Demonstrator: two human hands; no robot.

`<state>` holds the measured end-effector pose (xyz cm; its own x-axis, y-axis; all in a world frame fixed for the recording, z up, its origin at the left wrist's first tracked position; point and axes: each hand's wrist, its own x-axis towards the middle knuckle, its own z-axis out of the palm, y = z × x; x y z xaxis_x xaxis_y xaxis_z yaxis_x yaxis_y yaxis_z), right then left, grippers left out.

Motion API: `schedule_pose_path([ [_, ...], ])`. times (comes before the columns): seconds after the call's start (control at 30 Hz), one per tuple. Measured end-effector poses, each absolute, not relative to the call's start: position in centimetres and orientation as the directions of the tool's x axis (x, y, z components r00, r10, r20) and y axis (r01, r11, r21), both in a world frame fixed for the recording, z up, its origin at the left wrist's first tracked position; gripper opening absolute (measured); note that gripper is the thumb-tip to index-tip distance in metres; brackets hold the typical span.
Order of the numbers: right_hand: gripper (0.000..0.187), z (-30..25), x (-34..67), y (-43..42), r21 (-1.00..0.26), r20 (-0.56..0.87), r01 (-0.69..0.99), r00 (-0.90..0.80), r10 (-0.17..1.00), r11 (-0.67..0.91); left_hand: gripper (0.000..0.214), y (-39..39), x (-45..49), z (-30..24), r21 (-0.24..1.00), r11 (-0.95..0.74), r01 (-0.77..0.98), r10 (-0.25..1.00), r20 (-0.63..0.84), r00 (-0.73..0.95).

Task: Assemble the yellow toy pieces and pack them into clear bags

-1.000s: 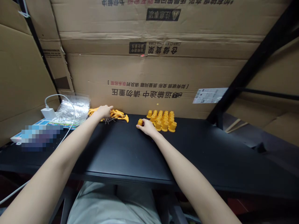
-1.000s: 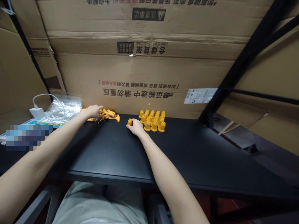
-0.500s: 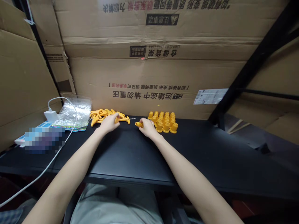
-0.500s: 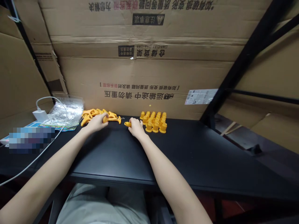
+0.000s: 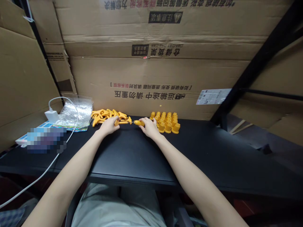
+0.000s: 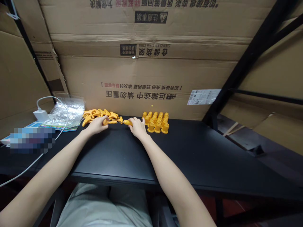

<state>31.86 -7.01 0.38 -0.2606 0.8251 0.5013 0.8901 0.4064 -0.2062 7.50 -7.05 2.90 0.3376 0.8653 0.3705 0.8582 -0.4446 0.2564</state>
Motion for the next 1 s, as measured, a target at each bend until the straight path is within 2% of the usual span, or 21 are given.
schedule_pose_path([
  [0.23, 0.032, 0.5, 31.5, -6.7, -0.302, 0.577, 0.680, -0.428, 0.696, 0.668, 0.026, -7.4, 8.3, 2.5, 0.255, -0.530, 0.809, 0.809, 0.436, 0.393],
  [0.43, 0.034, 0.4, 31.5, -6.6, -0.417, 0.581, 0.568, -0.434, 0.688, 0.710, 0.027, -7.1, 8.1, 2.1, 0.252, -0.540, 0.803, 0.797, 0.460, 0.392],
  [0.53, 0.038, 0.3, 31.7, -6.1, -0.569, 0.550, 0.482, -0.378, 0.744, 0.666, 0.028, -7.1, 8.1, 2.2, 0.258, -0.506, 0.823, 0.819, 0.441, 0.366],
  [0.67, 0.040, 0.7, 32.2, -5.9, -0.779, 0.465, 0.268, -0.360, 0.809, 0.567, 0.031, -7.2, 8.2, 2.7, 0.284, -0.477, 0.832, 0.840, 0.427, 0.336],
  [0.73, 0.040, 1.2, 32.4, -6.1, -0.830, 0.423, 0.222, -0.351, 0.836, 0.513, 0.031, -7.3, 8.2, 2.8, 0.281, -0.487, 0.827, 0.832, 0.438, 0.342],
  [0.87, 0.044, 2.3, 32.3, -7.0, -0.875, 0.347, 0.230, -0.316, 0.883, 0.426, 0.031, -7.6, 8.4, 3.1, 0.256, -0.497, 0.829, 0.811, 0.478, 0.338],
  [1.0, 0.055, 2.7, 31.7, -7.6, -0.932, 0.220, 0.234, -0.238, 0.946, 0.276, 0.029, -8.0, 8.7, 3.3, 0.228, -0.496, 0.838, 0.795, 0.506, 0.333],
])
